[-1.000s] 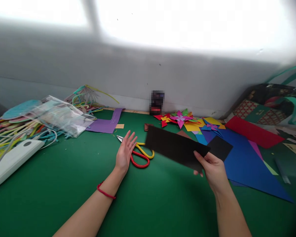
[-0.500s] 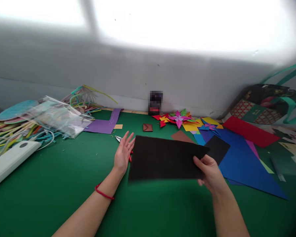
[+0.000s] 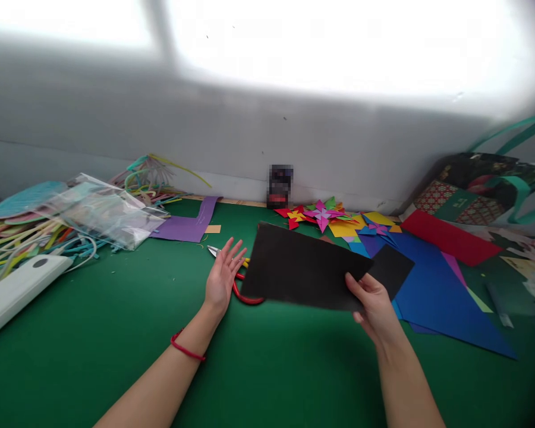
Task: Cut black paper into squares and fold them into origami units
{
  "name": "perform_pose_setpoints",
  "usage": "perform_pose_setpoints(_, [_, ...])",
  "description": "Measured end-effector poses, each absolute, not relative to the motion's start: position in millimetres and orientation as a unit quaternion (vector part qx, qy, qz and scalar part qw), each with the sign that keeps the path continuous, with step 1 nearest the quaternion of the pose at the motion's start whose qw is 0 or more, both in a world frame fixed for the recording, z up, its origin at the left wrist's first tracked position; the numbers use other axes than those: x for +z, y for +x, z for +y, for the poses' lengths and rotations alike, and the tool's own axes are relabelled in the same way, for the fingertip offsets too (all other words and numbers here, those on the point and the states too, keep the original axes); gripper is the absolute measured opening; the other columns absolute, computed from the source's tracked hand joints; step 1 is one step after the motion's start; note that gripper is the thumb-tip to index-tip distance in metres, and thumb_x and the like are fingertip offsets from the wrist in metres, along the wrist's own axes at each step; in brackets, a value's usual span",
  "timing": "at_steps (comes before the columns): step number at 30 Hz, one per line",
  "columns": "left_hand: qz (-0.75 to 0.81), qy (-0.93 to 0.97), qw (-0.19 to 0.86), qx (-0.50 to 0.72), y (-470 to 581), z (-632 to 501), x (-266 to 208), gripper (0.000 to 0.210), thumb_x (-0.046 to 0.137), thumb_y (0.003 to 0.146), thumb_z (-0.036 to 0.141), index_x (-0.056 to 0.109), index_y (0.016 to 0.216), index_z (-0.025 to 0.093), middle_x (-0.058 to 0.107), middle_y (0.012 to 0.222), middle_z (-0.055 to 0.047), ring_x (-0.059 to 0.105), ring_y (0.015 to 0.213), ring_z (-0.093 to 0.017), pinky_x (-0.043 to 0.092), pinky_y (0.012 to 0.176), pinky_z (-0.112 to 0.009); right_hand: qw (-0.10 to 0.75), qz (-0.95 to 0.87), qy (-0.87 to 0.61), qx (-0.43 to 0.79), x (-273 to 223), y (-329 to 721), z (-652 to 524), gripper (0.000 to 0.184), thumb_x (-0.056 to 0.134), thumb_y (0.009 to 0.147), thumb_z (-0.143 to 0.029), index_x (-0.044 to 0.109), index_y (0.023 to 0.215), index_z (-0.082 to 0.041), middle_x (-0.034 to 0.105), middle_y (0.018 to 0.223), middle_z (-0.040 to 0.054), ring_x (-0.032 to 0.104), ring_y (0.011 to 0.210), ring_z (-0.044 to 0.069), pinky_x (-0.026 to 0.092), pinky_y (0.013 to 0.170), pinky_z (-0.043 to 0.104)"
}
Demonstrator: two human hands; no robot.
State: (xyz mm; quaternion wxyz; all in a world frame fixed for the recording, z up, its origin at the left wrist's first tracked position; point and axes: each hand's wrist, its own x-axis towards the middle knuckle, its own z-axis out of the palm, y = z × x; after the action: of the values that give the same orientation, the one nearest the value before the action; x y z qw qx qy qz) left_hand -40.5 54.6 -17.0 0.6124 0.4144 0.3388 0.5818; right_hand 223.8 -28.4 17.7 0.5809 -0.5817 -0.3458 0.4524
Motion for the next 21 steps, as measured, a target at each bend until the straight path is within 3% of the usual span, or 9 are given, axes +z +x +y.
perform_pose_setpoints(6, [0.35,0.445,0.595,0.57,-34,50,-15,0.053,0.024,0.085,0.049,0.043,0.124,0.019,0.042,0.13,-0.008,0.039,0.119,-0.023,0.029,0.099,-0.039,0.618,-0.312,-0.592,0.413,14,215,-20,0.044,0.069,0.06,-0.044,0.062,0.095,-0.018,0.063,0.063,0.0006,0.045,0.029,0.007,0.031,0.024,0.019])
perform_pose_setpoints(9, [0.366,0.484,0.56,0.564,-27,45,-14,0.05,0.033,0.084,0.047,0.046,0.122,0.018,0.046,0.126,-0.008,0.041,0.117,-0.023,0.03,0.099,-0.036,0.597,-0.335,-0.585,0.435,14,203,-20,0.047,0.066,0.062,-0.046,0.06,0.099,-0.017,0.061,0.055,-0.0004,0.049,0.03,0.011,0.034,0.027,0.021])
perform_pose_setpoints(11, [0.376,0.491,0.545,0.566,-25,44,-15,0.05,0.043,0.082,0.042,0.04,0.126,0.02,0.051,0.122,-0.006,0.043,0.115,-0.022,0.032,0.098,-0.034,0.562,-0.359,-0.583,0.463,15,195,-20,0.049,0.063,0.065,-0.047,0.057,0.102,-0.015,0.058,0.048,-0.001,0.052,0.032,0.015,0.037,0.029,0.023])
perform_pose_setpoints(16, [0.424,0.471,0.526,0.567,-29,45,-16,0.072,0.058,0.074,0.032,0.021,0.135,0.023,0.065,0.083,-0.001,0.059,0.09,-0.02,0.044,0.084,-0.033,0.491,-0.405,-0.608,0.473,17,186,-21,0.048,0.058,0.07,-0.049,0.055,0.103,-0.014,0.058,0.044,-0.0002,0.056,0.035,0.02,0.041,0.033,0.027])
perform_pose_setpoints(18, [0.424,0.479,0.525,0.562,-28,44,-15,0.071,0.058,0.074,0.031,0.023,0.135,0.023,0.065,0.086,-0.002,0.06,0.087,-0.021,0.045,0.082,-0.034,0.473,-0.434,-0.625,0.444,16,187,-21,0.044,0.057,0.071,-0.047,0.056,0.102,-0.016,0.058,0.044,-0.0002,0.058,0.038,0.021,0.045,0.039,0.029])
perform_pose_setpoints(21, [0.408,0.5,0.525,0.554,-22,36,-12,0.063,0.058,0.074,0.03,0.033,0.131,0.022,0.06,0.108,-0.005,0.057,0.096,-0.022,0.044,0.086,-0.034,0.465,-0.459,-0.653,0.383,11,186,-21,0.04,0.055,0.072,-0.047,0.057,0.1,-0.019,0.057,0.042,-0.0011,0.057,0.038,0.021,0.046,0.042,0.03])
